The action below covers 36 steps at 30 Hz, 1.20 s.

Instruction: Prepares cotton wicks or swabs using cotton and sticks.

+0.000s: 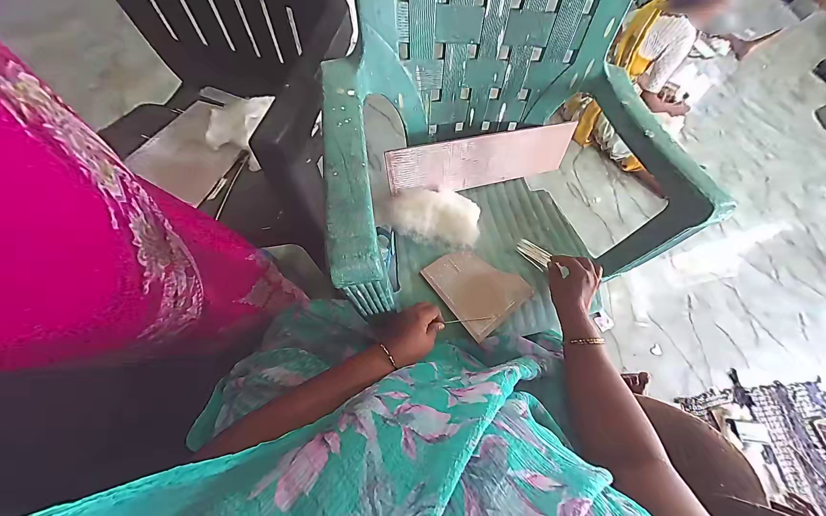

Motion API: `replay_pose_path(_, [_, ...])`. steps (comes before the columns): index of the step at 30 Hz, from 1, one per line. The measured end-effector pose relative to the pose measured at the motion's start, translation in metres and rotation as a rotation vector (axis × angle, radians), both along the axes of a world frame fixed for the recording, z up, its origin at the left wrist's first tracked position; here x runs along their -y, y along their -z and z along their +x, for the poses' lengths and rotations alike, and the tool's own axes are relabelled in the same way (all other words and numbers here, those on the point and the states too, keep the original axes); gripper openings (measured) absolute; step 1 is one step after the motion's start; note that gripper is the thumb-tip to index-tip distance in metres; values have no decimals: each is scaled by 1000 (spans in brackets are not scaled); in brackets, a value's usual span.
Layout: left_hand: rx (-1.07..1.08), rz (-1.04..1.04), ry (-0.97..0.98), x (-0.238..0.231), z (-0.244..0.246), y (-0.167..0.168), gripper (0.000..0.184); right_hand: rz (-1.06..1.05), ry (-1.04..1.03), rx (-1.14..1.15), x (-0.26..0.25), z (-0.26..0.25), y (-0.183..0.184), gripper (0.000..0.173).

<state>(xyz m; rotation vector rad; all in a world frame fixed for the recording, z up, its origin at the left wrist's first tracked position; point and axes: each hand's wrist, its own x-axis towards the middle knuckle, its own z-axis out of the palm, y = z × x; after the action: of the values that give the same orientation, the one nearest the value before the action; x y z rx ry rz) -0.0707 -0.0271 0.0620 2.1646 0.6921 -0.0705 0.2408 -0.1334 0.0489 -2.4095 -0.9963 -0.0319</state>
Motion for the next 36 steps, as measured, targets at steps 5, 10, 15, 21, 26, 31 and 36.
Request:
replay_pose_path(5, [-5, -5, -9, 0, 0, 1, 30, -13, -63, -48, 3, 4, 7, 31])
replay_pose_path(10, [-30, -2, 9, -1, 0, -1, 31, -47, -22, -27, -4, 11, 12, 31])
replay_pose_path(15, [-32, -5, -2, 0, 1, -4, 30, -20, 18, -46, -1, 10, 9, 29])
replay_pose_path(21, [-63, 9, 7, 0, 1, -6, 31, -76, 4, -56, 0, 8, 10, 41])
replay_pose_path(26, [-68, 13, 7, -1, 0, -7, 30, -78, 51, -29, -5, 8, 16, 38])
replay_pose_path(31, [-47, 18, -7, -1, -2, -5, 30, 95, 106, -66, 7, 7, 0, 33])
replay_pose_path(36, [-43, 28, -16, -2, -3, 2, 31, 445, 439, -96, 30, 35, -38, 59])
